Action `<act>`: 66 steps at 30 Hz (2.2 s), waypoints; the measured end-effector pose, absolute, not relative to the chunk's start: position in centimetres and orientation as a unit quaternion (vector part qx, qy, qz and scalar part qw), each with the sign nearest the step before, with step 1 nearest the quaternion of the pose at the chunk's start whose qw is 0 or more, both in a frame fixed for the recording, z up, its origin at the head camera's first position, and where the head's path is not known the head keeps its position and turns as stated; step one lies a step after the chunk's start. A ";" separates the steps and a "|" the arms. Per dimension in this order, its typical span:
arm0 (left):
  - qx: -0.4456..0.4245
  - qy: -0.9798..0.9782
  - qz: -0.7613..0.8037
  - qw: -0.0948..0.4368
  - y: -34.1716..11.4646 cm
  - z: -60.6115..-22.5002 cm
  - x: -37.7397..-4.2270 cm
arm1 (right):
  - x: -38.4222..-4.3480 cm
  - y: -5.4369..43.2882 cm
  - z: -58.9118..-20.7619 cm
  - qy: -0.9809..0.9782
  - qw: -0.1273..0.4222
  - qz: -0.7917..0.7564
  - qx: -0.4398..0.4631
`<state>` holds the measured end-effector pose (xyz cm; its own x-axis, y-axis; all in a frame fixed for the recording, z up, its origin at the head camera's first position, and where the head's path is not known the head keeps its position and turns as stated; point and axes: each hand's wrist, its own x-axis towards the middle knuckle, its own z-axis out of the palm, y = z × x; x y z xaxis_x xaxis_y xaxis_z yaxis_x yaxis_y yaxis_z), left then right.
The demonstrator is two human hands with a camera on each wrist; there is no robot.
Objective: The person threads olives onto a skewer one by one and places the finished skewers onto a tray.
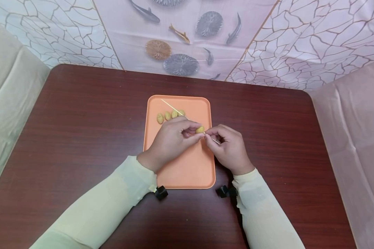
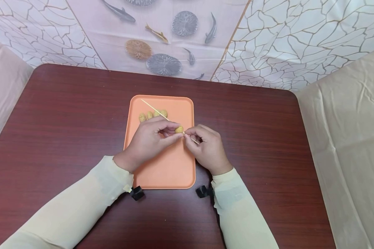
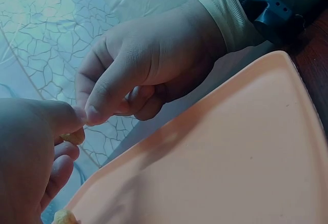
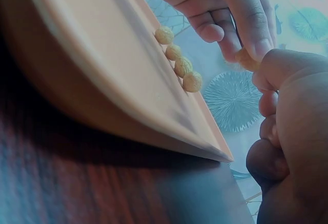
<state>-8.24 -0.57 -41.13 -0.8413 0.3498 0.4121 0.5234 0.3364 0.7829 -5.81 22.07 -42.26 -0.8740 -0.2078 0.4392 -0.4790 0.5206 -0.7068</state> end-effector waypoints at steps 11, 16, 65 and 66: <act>-0.284 -0.820 -0.489 0.091 -0.8 -40.8 -8.4 | -6.0 22.1 -42.5 -0.858 0.160 0.446 0.196; -0.250 -0.845 -0.467 0.074 -2.6 -39.6 -9.6 | -6.2 22.2 -42.7 -0.846 0.163 0.480 0.167; -0.067 -0.872 -0.481 0.063 -9.3 -40.2 -14.3 | -6.2 22.4 -43.3 -0.843 0.108 0.500 0.169; -0.069 -0.870 -0.484 0.068 -9.3 -40.2 -14.3 | -6.2 22.4 -43.3 -0.844 0.108 0.497 0.169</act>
